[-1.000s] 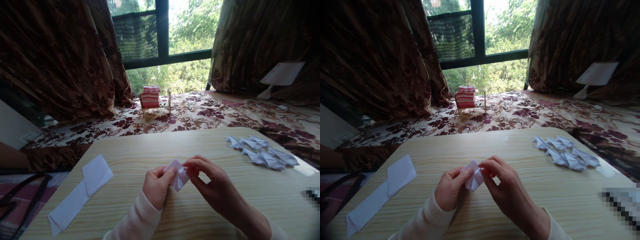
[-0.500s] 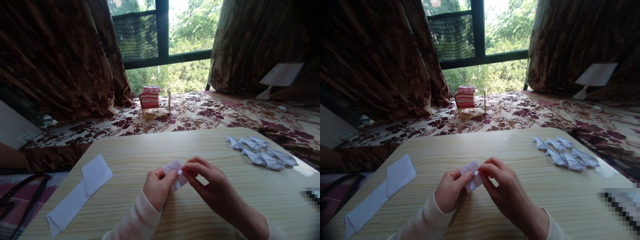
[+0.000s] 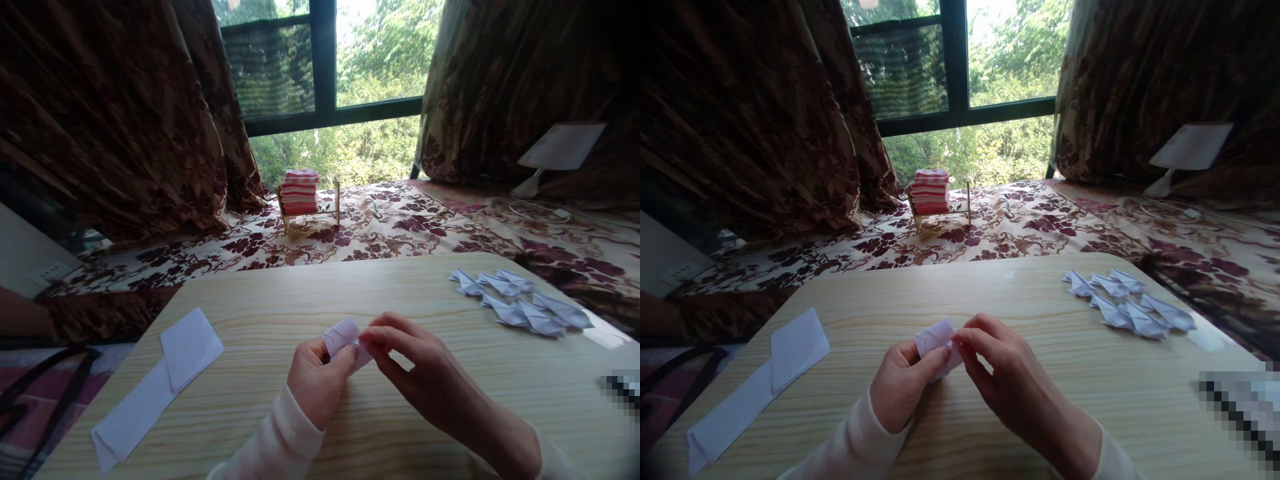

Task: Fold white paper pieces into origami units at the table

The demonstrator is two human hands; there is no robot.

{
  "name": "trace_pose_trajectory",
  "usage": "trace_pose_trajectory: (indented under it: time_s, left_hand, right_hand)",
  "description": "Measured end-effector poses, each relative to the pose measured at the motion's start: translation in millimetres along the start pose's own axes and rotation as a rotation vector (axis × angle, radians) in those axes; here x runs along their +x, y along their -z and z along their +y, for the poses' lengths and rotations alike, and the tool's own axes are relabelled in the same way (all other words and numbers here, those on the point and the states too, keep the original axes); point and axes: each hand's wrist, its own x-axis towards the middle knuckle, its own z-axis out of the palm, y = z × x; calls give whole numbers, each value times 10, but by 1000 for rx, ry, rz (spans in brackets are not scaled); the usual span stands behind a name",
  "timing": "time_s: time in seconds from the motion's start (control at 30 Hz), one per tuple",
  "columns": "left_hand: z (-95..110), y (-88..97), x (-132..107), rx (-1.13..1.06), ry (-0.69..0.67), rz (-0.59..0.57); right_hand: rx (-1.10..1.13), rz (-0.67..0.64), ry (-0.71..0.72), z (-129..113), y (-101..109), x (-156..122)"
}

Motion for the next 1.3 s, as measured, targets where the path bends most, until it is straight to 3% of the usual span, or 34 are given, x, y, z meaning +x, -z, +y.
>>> trace_pose_trajectory:
  time_s: [0.33, 0.57, 0.8, 1.3]
  left_hand:
    - [-46, 21, 47, 26, 41, -19]
    - [2, 7, 17, 20, 29, -91]
    - [-12, 12, -6, 75, -38, -107]
    - [-9, -48, -35, -4, -65, -168]
  right_hand:
    - [-90, -100, 85, 31, 86, 8]
    - [-98, -129, 67, 24, 103, 17]
    - [-82, -88, 59, -1, 44, 19]
    - [-71, -1, -111, -52, -45, 8]
